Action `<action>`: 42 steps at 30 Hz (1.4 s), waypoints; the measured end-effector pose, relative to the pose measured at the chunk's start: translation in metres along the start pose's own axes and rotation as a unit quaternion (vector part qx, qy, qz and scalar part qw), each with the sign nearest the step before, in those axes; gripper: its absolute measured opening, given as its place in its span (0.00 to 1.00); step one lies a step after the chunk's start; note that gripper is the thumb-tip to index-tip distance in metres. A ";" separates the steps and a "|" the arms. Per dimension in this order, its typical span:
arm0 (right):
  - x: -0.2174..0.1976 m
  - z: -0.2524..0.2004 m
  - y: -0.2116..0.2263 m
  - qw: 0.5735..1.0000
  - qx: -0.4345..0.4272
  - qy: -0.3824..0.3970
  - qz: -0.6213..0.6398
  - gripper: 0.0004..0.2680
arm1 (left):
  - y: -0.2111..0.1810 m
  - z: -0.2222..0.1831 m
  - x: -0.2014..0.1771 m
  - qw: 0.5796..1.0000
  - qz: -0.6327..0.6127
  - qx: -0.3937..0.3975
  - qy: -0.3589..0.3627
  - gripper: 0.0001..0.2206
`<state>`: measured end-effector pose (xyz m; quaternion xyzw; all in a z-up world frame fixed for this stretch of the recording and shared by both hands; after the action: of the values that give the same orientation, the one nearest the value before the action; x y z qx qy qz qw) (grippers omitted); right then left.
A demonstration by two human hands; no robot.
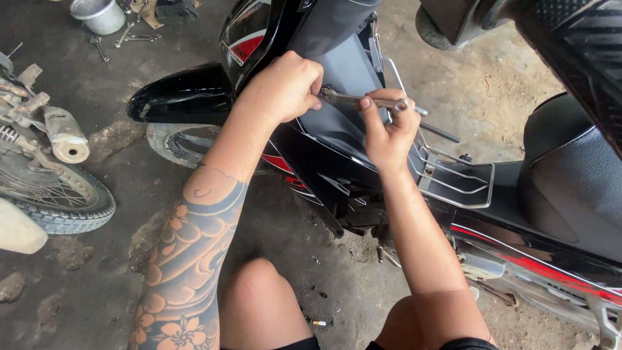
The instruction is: Unscrewing the front plastic panel of a motorcycle using a wrench
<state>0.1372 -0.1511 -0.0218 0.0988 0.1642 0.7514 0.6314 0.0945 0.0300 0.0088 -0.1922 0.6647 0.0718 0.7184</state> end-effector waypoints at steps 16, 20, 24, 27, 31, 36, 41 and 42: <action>0.045 0.061 0.002 0.990 0.026 0.115 0.075 0.05 | 0.010 0.008 0.008 1.000 0.018 -0.015 -0.021 0.12; 0.061 0.074 0.046 0.969 -0.093 0.229 0.007 0.05 | 0.008 0.011 0.007 0.999 -0.033 0.001 -0.004 0.12; 0.015 0.034 -0.017 0.961 0.145 -0.020 0.234 0.03 | 0.002 0.003 0.000 0.999 0.025 -0.022 0.013 0.14; 0.013 0.012 -0.016 0.981 0.100 0.006 0.168 0.04 | 0.001 0.003 -0.001 1.000 0.011 -0.010 -0.005 0.13; 0.005 0.011 -0.019 0.993 0.062 0.008 0.100 0.07 | 0.002 0.002 0.000 1.000 0.001 -0.015 -0.001 0.11; 0.006 -0.006 -0.037 0.984 0.144 -0.003 0.103 0.06 | 0.004 0.001 0.000 0.999 0.006 -0.025 0.018 0.08; 0.009 -0.012 -0.045 0.980 0.165 -0.035 0.106 0.06 | 0.002 0.002 0.001 1.000 -0.003 -0.022 0.014 0.06; 0.008 -0.015 -0.049 0.978 0.174 -0.054 0.102 0.06 | 0.002 0.001 0.000 1.000 -0.002 -0.025 0.018 0.05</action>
<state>0.1756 -0.1375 -0.0546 0.2644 0.2472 0.7654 0.5321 0.0946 0.0318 0.0083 -0.2130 0.6751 0.0836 0.7014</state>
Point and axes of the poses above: each hand's wrist, its own z-axis towards the middle knuckle, its own x-axis out of the palm, y = z × x, the point moved 10 cm from there along z, towards the middle knuckle, and after that the axes turned 8 degrees about -x, right-handed, at the moved point
